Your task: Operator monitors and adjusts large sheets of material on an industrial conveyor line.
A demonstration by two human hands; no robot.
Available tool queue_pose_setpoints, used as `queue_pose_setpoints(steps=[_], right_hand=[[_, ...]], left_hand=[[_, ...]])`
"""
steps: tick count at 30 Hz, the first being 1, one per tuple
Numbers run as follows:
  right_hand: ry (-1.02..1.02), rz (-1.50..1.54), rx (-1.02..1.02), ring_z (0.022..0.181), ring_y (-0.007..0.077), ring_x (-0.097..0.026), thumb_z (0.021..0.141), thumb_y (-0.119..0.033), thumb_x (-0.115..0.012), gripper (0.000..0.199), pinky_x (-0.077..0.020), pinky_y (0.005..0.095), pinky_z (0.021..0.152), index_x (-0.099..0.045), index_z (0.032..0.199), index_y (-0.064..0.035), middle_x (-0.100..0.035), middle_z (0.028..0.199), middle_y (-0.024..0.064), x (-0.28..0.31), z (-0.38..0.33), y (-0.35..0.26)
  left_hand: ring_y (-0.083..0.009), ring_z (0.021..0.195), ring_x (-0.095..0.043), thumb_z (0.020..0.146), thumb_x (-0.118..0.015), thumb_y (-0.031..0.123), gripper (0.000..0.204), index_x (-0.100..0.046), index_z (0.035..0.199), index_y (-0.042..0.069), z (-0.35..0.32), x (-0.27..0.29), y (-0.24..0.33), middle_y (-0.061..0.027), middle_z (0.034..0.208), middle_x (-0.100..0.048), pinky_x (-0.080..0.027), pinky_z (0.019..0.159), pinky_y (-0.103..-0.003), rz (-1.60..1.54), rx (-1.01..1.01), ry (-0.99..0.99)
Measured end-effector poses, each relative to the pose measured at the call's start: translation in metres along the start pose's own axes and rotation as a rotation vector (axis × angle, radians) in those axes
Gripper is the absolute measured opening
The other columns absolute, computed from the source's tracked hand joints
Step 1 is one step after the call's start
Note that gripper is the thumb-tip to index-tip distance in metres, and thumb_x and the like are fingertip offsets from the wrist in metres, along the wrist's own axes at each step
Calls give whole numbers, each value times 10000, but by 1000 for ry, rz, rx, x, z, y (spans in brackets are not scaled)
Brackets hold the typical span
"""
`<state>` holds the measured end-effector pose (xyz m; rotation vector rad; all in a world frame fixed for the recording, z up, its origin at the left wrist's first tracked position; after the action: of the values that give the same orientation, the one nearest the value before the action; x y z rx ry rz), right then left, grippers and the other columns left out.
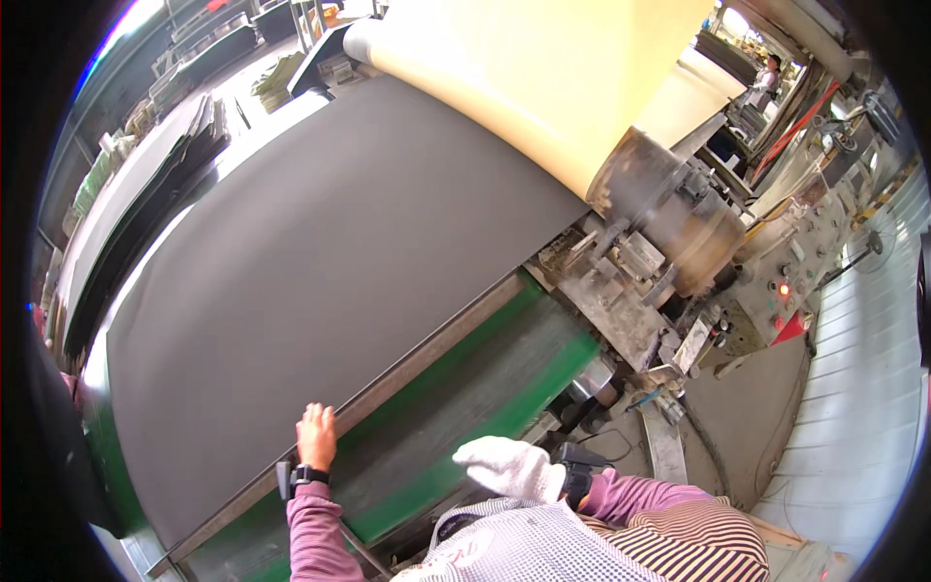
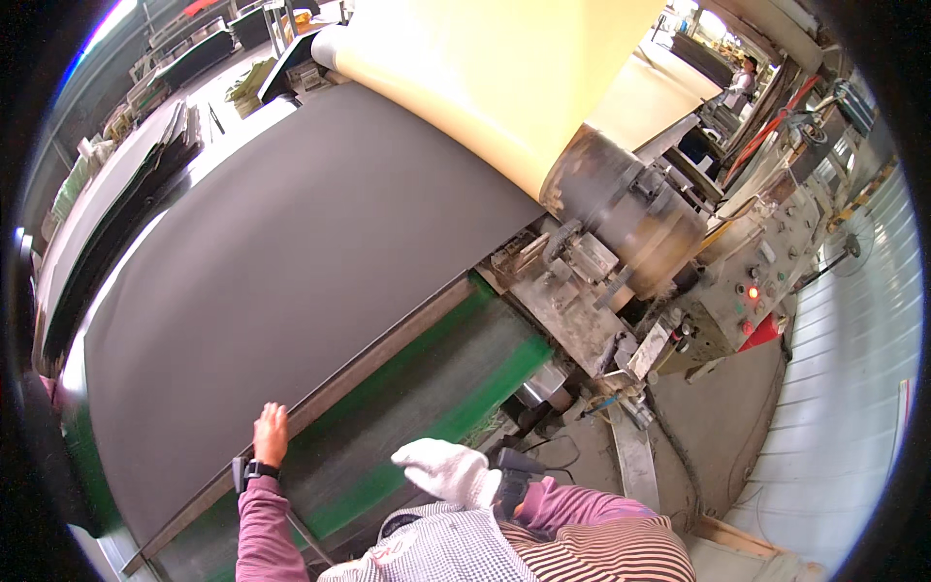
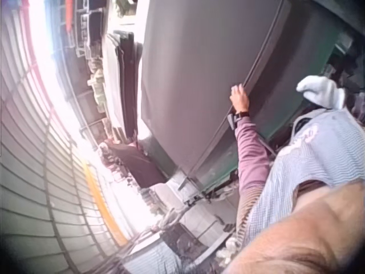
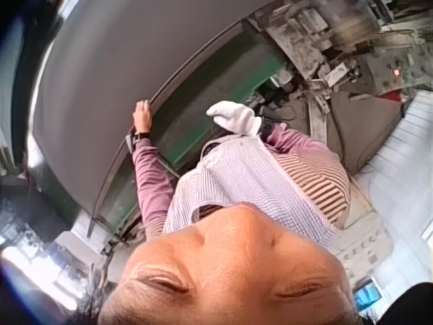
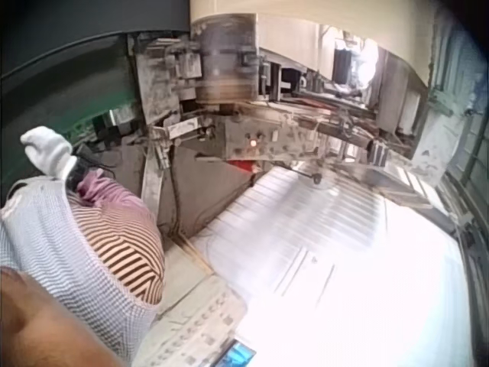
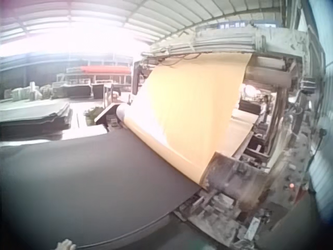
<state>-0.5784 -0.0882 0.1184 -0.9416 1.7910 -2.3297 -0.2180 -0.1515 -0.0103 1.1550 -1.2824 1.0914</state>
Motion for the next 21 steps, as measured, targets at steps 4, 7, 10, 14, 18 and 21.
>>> queue_pose_setpoints(steps=[4, 7, 10, 14, 18, 21], right_hand=[[72, -131, -136, 953, 272, -649, 849, -108, -623, 234, -525, 330, 850, -649, 1072, -41, -662, 1036, 135, 20, -34, -5], [70, -157, -307, 967, 238, -650, 855, -104, -618, 252, -518, 323, 866, -649, 1097, -43, -661, 1053, 128, 16, -64, -14], [96, -23, -512, 1020, 214, -635, 858, -131, -616, 268, -504, 323, 892, -652, 1114, -61, -662, 1086, 111, -7, -87, -20], [58, -71, -593, 1053, 197, -625, 858, -148, -630, 298, -487, 314, 922, -645, 1144, -65, -662, 1106, 104, -37, -103, -29], [44, -119, -617, 1069, 208, -619, 863, -187, -621, 315, -484, 309, 929, -645, 1160, -84, -656, 1112, 109, -42, -113, -31], [38, -196, -579, 1056, 254, -619, 874, -176, -591, 311, -484, 327, 928, -633, 1160, -62, -655, 1099, 121, -41, -117, -37]], left_hand=[[-314, 1166, -513, 925, -485, 208, 292, -578, 1188, 122, -62, -7, -84, -117, 1192, -563, -457, 878, -498, 219, 121, 61], [-276, 1015, -580, 900, -517, 220, 207, -634, 1045, 129, -67, 6, -81, -72, 993, -620, -478, 817, -435, 137, -37, 282], [-287, 855, -621, 938, -506, 339, 313, -670, 853, 87, -31, 5, -43, -101, 879, -631, -486, 766, -424, 127, 32, 290], [-305, 875, -626, 937, -470, 476, 496, -672, 818, 38, 15, -3, -3, -147, 906, -652, -485, 798, -419, -157, 167, 182], [-323, 978, -595, 930, -471, 500, 510, -656, 870, 29, -2, -6, -35, -163, 1031, -632, -480, 814, -447, -160, 103, 241], [-393, 1125, -523, 935, -446, 524, 573, -616, 1035, -15, -57, -25, -133, -238, 1211, -558, -458, 891, -492, 4, 351, 123]])
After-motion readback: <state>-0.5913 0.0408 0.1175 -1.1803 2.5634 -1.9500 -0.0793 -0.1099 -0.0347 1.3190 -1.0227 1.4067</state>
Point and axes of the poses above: each hand's wrist, its own z-axis towards the middle knuckle, its own x-axis out of the back of the hand, y = z × x, the point moved 7 cm from there along z, towards the middle knuckle
